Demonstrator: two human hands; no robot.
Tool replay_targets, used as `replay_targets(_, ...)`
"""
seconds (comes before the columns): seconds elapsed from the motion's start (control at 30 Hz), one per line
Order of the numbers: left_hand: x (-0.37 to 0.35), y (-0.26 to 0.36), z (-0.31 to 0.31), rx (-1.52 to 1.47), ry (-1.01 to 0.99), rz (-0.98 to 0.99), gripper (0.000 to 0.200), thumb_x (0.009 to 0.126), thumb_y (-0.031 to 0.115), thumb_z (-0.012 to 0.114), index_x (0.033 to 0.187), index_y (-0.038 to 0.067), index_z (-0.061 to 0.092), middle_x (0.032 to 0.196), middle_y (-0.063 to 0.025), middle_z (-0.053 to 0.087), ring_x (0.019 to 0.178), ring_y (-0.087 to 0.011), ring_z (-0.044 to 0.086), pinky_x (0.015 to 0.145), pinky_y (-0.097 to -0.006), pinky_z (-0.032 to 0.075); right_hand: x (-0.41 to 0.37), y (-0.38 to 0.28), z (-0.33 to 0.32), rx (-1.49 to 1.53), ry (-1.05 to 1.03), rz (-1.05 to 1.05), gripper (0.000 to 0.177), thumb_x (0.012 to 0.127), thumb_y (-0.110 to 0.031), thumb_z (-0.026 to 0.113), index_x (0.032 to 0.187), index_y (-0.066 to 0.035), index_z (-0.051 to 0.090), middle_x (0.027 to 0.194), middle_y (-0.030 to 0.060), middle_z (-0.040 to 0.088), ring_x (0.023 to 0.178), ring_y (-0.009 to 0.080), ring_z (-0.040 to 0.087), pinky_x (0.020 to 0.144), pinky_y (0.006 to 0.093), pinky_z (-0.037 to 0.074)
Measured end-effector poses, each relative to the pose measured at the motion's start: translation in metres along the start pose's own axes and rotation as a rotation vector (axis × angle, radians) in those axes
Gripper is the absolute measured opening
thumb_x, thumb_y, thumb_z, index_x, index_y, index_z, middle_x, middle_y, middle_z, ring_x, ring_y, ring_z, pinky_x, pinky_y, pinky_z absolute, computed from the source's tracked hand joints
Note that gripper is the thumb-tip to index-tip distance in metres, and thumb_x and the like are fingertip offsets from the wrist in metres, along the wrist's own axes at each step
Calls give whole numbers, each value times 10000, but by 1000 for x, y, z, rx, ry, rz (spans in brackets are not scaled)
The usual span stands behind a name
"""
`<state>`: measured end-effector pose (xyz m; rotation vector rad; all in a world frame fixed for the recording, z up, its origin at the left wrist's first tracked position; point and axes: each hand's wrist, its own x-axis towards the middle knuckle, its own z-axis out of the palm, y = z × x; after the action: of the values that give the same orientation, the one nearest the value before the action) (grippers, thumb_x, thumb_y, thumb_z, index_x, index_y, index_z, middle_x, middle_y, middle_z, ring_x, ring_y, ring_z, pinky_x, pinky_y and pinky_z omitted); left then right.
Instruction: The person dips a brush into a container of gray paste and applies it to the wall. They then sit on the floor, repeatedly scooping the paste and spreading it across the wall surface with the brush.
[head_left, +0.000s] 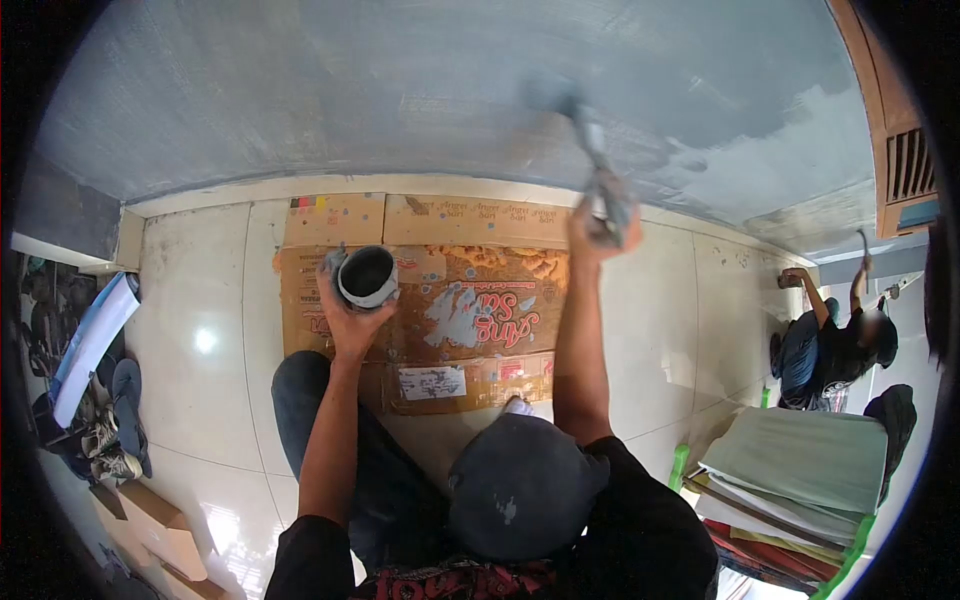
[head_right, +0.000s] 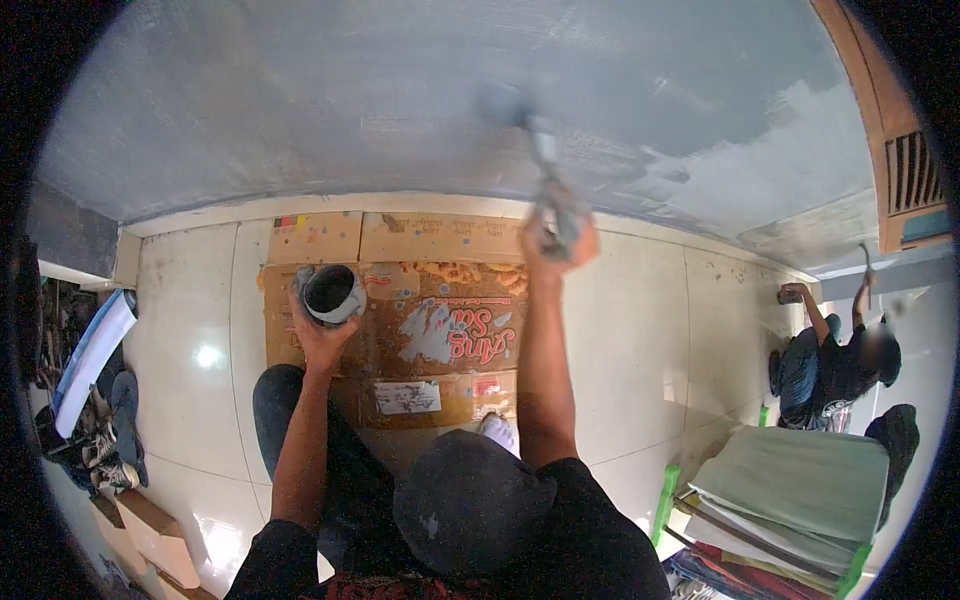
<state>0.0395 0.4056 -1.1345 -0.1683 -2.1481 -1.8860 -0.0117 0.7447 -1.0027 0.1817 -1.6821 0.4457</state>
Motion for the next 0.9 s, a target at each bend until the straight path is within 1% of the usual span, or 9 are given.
replay_targets(0.07, -2, -2, 3, 74, -17, 17, 953, 590, 206, 936, 1374, -11, 438, 1300, -176, 499, 1224, -346, 535, 1055, -449, 430, -4, 33, -35, -184, 6, 24, 106, 846, 67, 732, 911, 67, 649, 938, 173, 736, 868, 250, 734, 795, 349, 594)
replay_targets(0.23, -7, -14, 10, 109, -100, 31, 942, 611, 235, 933, 1372, -8, 434, 1262, -170, 504, 1200, -343, 548, 1042, -453, 444, -8, 12, -52, 47, 247, 339, 92, 876, 113, 710, 924, 65, 648, 1005, 198, 731, 894, 265, 730, 808, 363, 604)
replay_targets(0.27, -8, -13, 11, 114, -109, 30, 942, 611, 235, 933, 1372, -8, 434, 1262, -170, 504, 1200, -343, 548, 1042, -453, 444, -11, -5, -48, 284, 265, 574, 76, 873, 94, 711, 908, 55, 655, 983, 199, 731, 885, 273, 729, 789, 372, 604)
replay_targets(0.4, -4, 3, 13, 119, -85, 12, 911, 626, 215, 914, 1363, 1, 424, 1246, -164, 511, 1158, -322, 571, 1014, -435, 465, -3, -59, 6, 308, -132, 81, 271, 753, -9, 707, 1021, -45, 711, 1023, 152, 754, 796, 202, 719, 651, 296, 588)
replay_targets(0.5, -4, 6, 13, 171, -82, 10, 882, 637, 193, 902, 1353, 8, 421, 1234, -160, 513, 1140, -312, 576, 1002, -427, 471, -10, -61, 45, 450, -97, 109, 267, 739, 22, 719, 988, -74, 709, 992, 150, 757, 801, 200, 726, 625, 304, 587)
replay_targets(0.6, -2, 10, 13, 215, -78, 33, 875, 637, 183, 900, 1348, 10, 420, 1233, -158, 511, 1140, -306, 573, 1002, -424, 471, -21, -16, 22, 412, -10, 223, 236, 779, 43, 755, 1005, -11, 715, 988, 145, 757, 919, 240, 749, 794, 329, 588)
replay_targets(0.67, -2, 7, 12, 246, -73, 57, 881, 633, 184, 902, 1349, 9, 419, 1236, -158, 510, 1142, -304, 571, 1005, -423, 471, -21, 36, -13, 78, 42, 60, 226, 813, 2, 771, 1026, 12, 696, 997, 127, 752, 893, 238, 740, 800, 331, 585)
replay_targets(0.77, -7, -4, 16, 51, -62, -99, 914, 624, 220, 918, 1357, 8, 415, 1248, -161, 509, 1150, -302, 566, 1009, -425, 468, -20, 102, -61, -156, 187, 69, 175, 847, -4, 778, 982, 59, 685, 938, 128, 742, 819, 216, 720, 755, 304, 586)
replay_targets(0.9, -9, -6, 20, 180, -100, 23, 943, 622, 231, 927, 1376, 4, 410, 1262, -159, 513, 1161, -305, 561, 1027, -425, 457, -14, 124, -111, -206, 302, 378, 124, 859, 32, 751, 922, 85, 658, 926, 150, 734, 793, 212, 719, 692, 303, 597)
